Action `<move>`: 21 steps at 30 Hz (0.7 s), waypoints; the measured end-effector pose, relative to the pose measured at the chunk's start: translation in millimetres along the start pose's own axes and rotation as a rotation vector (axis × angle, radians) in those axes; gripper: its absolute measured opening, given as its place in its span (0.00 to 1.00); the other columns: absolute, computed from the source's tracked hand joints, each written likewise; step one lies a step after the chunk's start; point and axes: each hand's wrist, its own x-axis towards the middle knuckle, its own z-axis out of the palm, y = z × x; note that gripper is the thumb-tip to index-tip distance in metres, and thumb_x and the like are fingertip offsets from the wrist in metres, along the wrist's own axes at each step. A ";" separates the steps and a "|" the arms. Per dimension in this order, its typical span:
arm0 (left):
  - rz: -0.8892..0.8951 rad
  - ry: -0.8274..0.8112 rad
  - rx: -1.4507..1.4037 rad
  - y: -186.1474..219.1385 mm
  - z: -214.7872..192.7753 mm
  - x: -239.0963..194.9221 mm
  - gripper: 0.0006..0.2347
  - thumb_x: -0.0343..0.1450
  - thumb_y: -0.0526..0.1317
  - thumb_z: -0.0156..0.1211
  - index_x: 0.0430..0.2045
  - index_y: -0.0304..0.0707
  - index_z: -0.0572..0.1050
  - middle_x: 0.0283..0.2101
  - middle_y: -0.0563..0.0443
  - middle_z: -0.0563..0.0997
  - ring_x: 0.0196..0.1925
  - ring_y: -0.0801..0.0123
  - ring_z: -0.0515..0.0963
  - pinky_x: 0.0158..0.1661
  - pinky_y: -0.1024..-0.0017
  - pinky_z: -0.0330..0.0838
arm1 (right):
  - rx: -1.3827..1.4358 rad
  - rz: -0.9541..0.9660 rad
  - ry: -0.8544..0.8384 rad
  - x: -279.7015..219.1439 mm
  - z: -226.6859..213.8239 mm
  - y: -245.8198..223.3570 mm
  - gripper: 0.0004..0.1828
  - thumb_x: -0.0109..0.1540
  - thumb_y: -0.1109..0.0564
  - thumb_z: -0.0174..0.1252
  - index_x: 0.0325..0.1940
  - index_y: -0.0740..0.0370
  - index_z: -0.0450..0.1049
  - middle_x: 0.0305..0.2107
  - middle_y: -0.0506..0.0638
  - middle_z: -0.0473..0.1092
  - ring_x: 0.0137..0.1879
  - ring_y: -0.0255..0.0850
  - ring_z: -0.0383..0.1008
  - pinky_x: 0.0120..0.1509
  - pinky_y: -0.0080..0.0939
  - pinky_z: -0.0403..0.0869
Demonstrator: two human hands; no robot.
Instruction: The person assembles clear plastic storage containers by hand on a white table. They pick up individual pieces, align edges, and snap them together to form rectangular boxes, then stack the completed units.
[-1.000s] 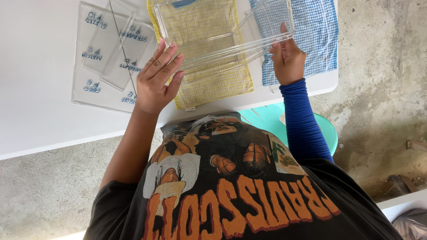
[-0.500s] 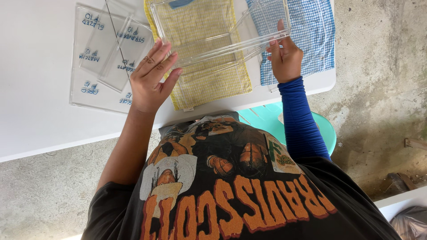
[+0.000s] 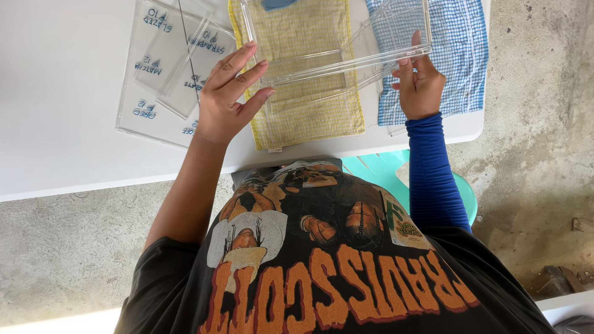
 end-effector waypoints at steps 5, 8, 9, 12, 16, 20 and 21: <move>-0.070 -0.013 -0.106 0.3 2.2 1.3 0.17 0.71 0.33 0.78 0.53 0.38 0.81 0.67 0.46 0.73 0.69 0.58 0.75 0.63 0.67 0.80 | 0.013 0.010 -0.010 -3.9 -1.8 -2.6 0.27 0.77 0.58 0.55 0.79 0.68 0.57 0.38 0.52 0.80 0.40 0.35 0.83 0.40 0.33 0.84; -0.083 -0.023 -0.154 0.5 0.5 5.2 0.17 0.71 0.32 0.77 0.54 0.37 0.80 0.69 0.46 0.71 0.70 0.57 0.75 0.64 0.66 0.80 | -0.022 -0.067 -0.022 -3.1 -4.2 -5.3 0.28 0.78 0.58 0.54 0.80 0.69 0.55 0.40 0.54 0.80 0.41 0.37 0.84 0.42 0.35 0.83; -0.086 -0.031 -0.147 0.8 -1.0 6.4 0.17 0.72 0.32 0.77 0.54 0.37 0.80 0.69 0.47 0.70 0.71 0.57 0.74 0.66 0.65 0.79 | -0.038 -0.104 -0.029 -2.2 -5.2 -6.1 0.28 0.78 0.58 0.54 0.80 0.69 0.54 0.41 0.55 0.80 0.41 0.38 0.84 0.43 0.35 0.83; -0.064 -0.067 -0.090 -0.6 -5.4 14.0 0.17 0.71 0.32 0.78 0.52 0.38 0.79 0.72 0.48 0.65 0.74 0.54 0.69 0.70 0.58 0.73 | -0.080 -0.139 -0.060 0.7 -9.2 -8.0 0.30 0.81 0.50 0.49 0.79 0.71 0.51 0.42 0.58 0.80 0.43 0.41 0.85 0.45 0.37 0.83; 0.020 -0.106 -0.099 -10.1 -11.8 28.9 0.17 0.66 0.28 0.76 0.46 0.36 0.76 0.74 0.37 0.53 0.76 0.41 0.56 0.69 0.44 0.63 | -0.023 -0.146 -0.075 5.6 -14.1 -13.2 0.32 0.82 0.39 0.35 0.79 0.69 0.53 0.45 0.61 0.79 0.46 0.44 0.85 0.49 0.38 0.83; -0.332 -0.213 -0.485 -22.7 -13.6 34.9 0.17 0.76 0.28 0.69 0.58 0.39 0.73 0.80 0.37 0.49 0.83 0.45 0.53 0.70 0.59 0.73 | 0.035 -0.097 -0.084 20.6 -13.8 -22.0 0.37 0.79 0.36 0.31 0.79 0.70 0.56 0.45 0.64 0.79 0.45 0.45 0.84 0.43 0.36 0.83; -0.347 -0.206 -0.494 -28.4 -13.2 37.8 0.17 0.76 0.27 0.68 0.58 0.39 0.73 0.80 0.37 0.50 0.83 0.47 0.53 0.67 0.61 0.76 | 0.054 -0.090 -0.091 27.2 -13.1 -24.2 0.38 0.79 0.36 0.31 0.78 0.72 0.56 0.45 0.64 0.78 0.45 0.45 0.84 0.41 0.36 0.83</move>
